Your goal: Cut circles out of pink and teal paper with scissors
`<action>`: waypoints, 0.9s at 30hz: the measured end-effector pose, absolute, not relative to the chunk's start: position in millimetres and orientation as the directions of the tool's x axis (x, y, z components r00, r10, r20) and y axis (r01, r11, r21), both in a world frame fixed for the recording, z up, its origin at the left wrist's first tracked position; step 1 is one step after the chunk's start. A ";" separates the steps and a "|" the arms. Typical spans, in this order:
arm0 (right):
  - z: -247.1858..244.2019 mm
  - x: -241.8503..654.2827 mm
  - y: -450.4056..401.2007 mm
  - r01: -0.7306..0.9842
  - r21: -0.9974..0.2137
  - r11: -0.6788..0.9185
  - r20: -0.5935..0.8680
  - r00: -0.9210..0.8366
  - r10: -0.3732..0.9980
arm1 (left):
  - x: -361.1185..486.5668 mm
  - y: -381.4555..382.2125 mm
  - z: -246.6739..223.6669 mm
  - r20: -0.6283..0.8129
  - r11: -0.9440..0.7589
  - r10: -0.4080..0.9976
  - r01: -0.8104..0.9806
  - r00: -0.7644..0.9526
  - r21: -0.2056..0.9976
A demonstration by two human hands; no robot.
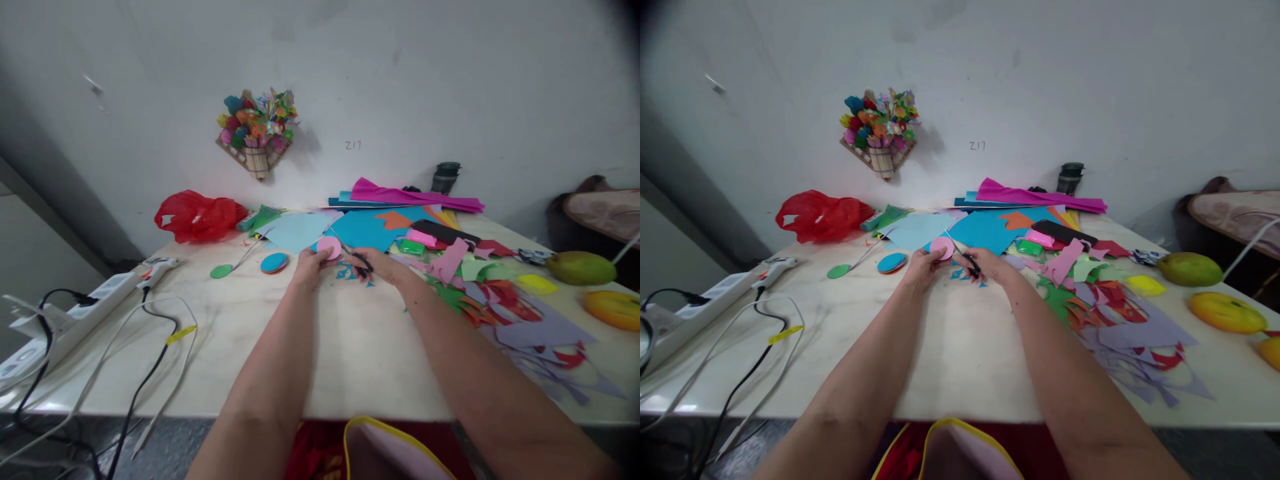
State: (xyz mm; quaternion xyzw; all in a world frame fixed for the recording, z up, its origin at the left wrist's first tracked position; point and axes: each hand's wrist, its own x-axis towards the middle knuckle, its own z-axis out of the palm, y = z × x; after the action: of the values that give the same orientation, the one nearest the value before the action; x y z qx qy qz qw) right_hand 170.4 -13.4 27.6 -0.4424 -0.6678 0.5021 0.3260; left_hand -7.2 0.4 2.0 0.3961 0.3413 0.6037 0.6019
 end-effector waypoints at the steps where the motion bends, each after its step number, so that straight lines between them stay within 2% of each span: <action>1: 27.9 169.7 -13.9 0.253 -0.962 0.101 -0.008 -0.397 0.918 | -7.1 0.3 2.1 0.069 -0.043 0.997 -0.462 0.038 0.886; 27: 33.1 166.7 -19.7 0.223 -0.971 0.083 -0.011 -0.388 0.921 | -5.5 1.6 2.2 0.076 -0.052 0.997 -0.492 0.028 0.869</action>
State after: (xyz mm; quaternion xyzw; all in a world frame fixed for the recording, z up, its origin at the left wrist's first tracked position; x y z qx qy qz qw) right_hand 166.7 -19.7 33.1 -0.4378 -0.6537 0.5167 0.3378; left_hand -5.5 1.6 2.2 0.3844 0.3281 0.6150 0.6053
